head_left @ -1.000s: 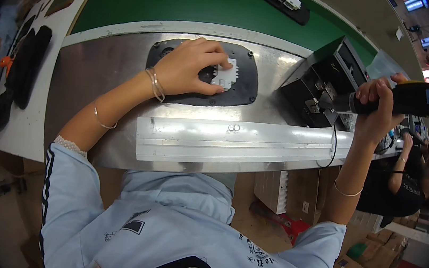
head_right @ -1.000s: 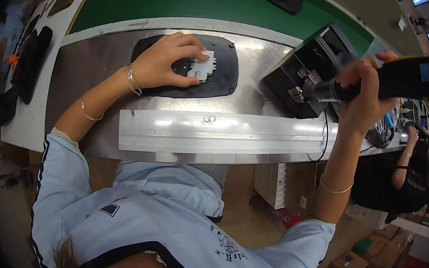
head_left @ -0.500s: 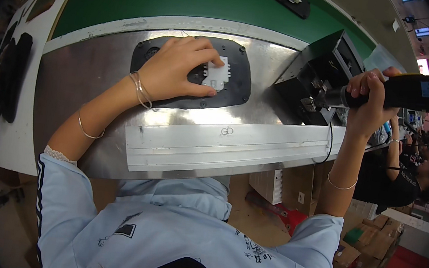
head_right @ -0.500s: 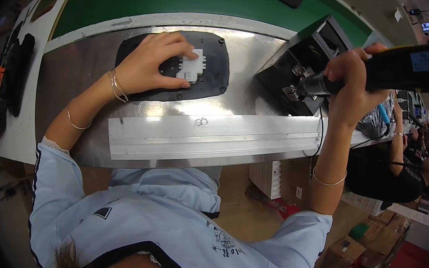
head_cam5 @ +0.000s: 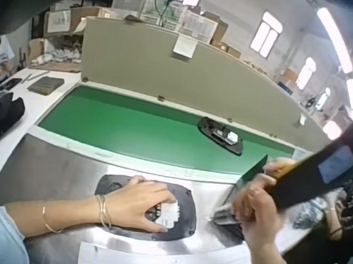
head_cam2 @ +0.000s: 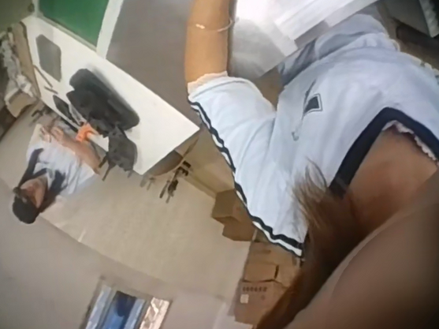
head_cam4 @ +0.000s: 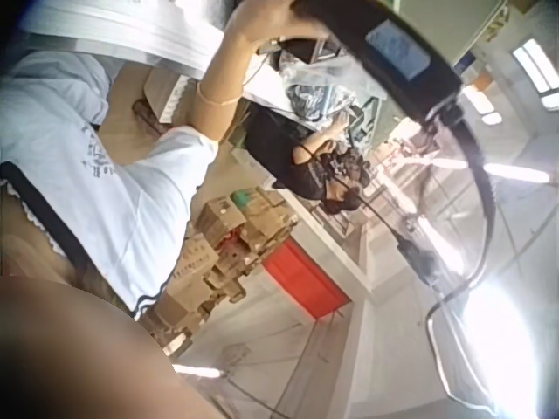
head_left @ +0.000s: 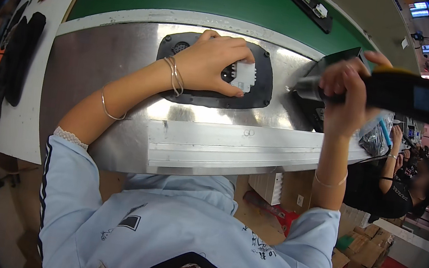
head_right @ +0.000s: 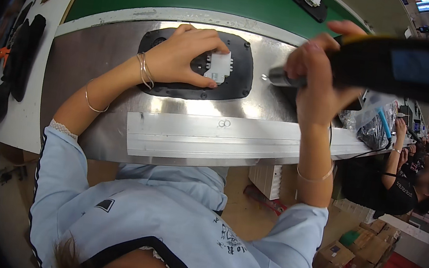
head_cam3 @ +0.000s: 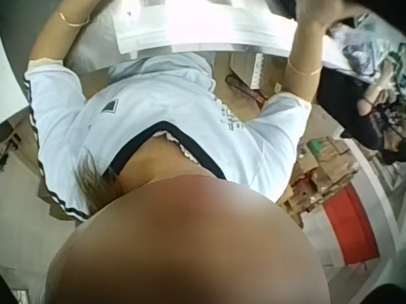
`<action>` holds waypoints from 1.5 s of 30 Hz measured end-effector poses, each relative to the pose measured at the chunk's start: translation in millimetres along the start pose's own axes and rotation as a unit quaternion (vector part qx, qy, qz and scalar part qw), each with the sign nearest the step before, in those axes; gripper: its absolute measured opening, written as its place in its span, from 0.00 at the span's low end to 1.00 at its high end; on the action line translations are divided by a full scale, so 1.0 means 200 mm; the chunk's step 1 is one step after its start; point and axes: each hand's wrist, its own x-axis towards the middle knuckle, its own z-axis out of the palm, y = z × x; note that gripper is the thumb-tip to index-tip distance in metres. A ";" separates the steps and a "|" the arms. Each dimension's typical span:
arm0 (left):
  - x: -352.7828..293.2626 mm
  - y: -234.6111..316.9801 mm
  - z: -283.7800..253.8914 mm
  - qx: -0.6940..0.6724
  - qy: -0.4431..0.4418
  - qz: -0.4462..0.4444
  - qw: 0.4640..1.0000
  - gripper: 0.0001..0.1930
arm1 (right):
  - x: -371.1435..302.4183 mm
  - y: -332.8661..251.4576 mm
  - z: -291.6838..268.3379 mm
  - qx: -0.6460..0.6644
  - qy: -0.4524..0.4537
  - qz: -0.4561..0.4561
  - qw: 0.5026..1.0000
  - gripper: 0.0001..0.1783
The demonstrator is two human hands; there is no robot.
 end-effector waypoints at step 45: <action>-0.01 0.06 -0.09 -0.023 -0.017 -0.048 0.998 0.42 | -0.03 -0.15 -0.25 -0.044 0.099 -0.030 0.994 0.16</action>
